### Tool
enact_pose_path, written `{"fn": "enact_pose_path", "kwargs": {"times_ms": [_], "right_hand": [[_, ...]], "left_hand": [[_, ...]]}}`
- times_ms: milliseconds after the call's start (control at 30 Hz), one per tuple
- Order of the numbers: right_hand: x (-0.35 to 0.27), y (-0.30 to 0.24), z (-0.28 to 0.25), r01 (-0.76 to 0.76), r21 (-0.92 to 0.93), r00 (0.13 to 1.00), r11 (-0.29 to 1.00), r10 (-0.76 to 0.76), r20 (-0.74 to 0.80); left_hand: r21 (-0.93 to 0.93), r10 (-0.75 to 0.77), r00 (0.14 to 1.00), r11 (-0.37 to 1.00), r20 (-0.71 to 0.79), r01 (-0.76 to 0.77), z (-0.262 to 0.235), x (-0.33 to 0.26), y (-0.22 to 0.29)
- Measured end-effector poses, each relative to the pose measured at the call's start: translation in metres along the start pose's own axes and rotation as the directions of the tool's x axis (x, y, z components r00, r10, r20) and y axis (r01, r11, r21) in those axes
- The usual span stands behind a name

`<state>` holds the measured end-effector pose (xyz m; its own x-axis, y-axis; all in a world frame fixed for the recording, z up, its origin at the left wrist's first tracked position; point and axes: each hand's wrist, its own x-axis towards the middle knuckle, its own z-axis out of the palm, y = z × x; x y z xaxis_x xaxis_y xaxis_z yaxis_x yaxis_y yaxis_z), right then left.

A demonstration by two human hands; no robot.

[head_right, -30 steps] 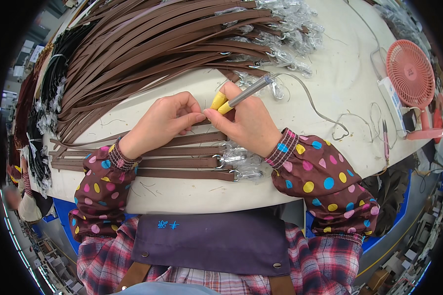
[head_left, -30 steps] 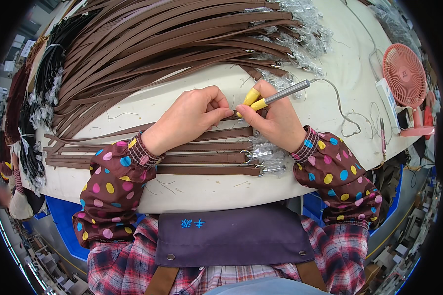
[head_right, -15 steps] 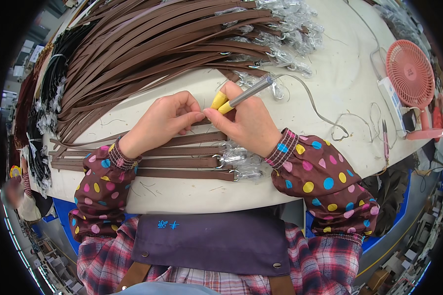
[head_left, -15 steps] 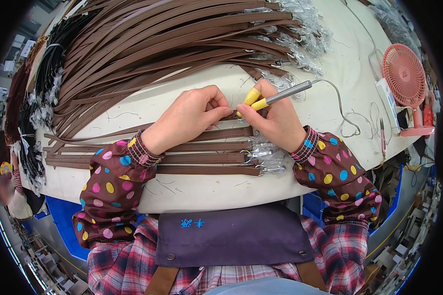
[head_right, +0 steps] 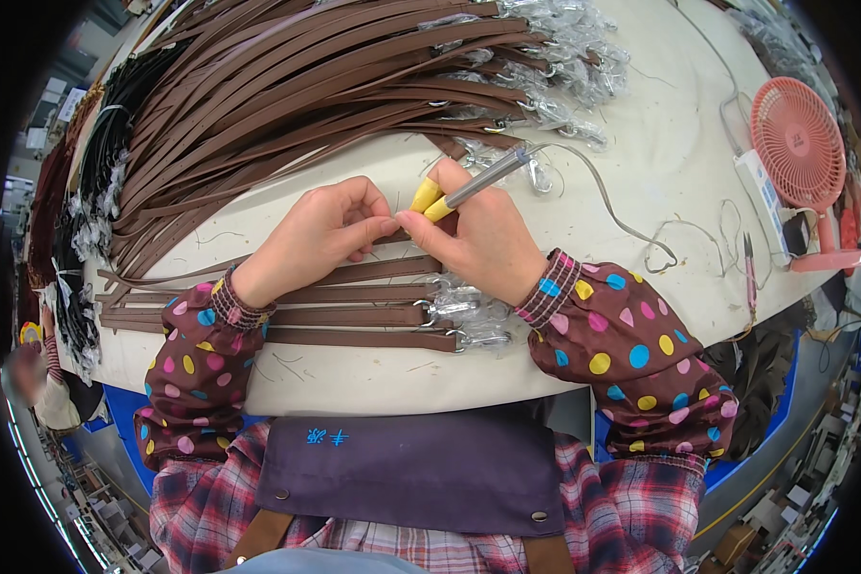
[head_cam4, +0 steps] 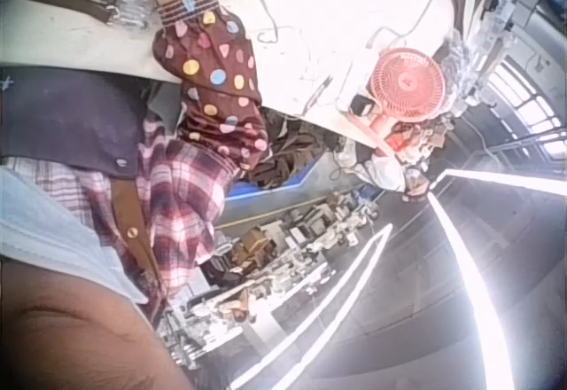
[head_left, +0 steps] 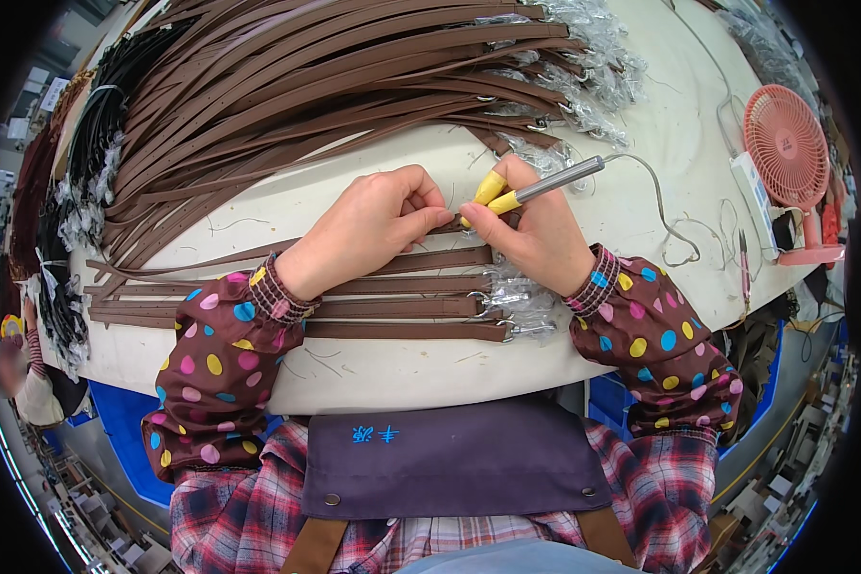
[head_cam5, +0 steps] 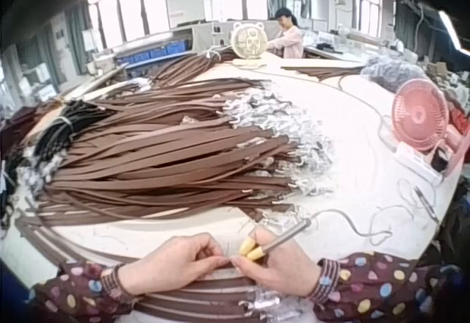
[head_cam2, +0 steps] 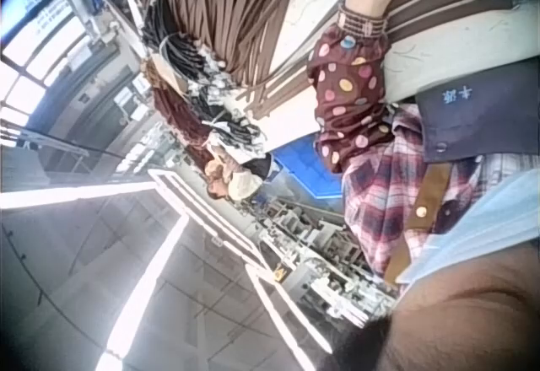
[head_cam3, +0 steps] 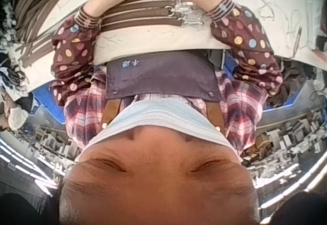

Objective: Attaching metal hardware to leather straps and sealing plastic protection with a heat tool.

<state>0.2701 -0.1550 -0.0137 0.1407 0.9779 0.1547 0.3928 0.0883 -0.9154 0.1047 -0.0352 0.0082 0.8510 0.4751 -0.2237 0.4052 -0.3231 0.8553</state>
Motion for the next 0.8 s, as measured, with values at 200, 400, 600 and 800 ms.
{"fn": "enact_pose_path", "kwargs": {"times_ms": [200, 400, 600, 800], "right_hand": [[-0.0001, 0.0001, 0.0004, -0.010, 0.016, 1.000, 1.000, 0.010, -0.006], [-0.0002, -0.0001, 0.0008, -0.004, 0.011, 1.000, 1.000, 0.004, -0.005], [-0.0002, 0.0009, 0.0010, 0.006, 0.018, 1.000, 1.000, -0.005, -0.008], [0.0001, 0.0025, 0.0019, 0.028, 0.011, 0.999, 1.000, -0.027, -0.038]], "left_hand": [[-0.025, -0.004, 1.000, 1.000, 0.007, 0.004, -0.0001, 0.0006, -0.0014], [-0.042, 0.002, 1.000, 0.999, 0.014, -0.001, -0.0001, 0.0003, -0.0031], [-0.048, -0.001, 1.000, 0.999, 0.021, 0.002, -0.0001, 0.0005, -0.0031], [-0.088, -0.014, 1.000, 0.996, 0.024, 0.016, -0.0003, -0.0001, -0.0029]]}}
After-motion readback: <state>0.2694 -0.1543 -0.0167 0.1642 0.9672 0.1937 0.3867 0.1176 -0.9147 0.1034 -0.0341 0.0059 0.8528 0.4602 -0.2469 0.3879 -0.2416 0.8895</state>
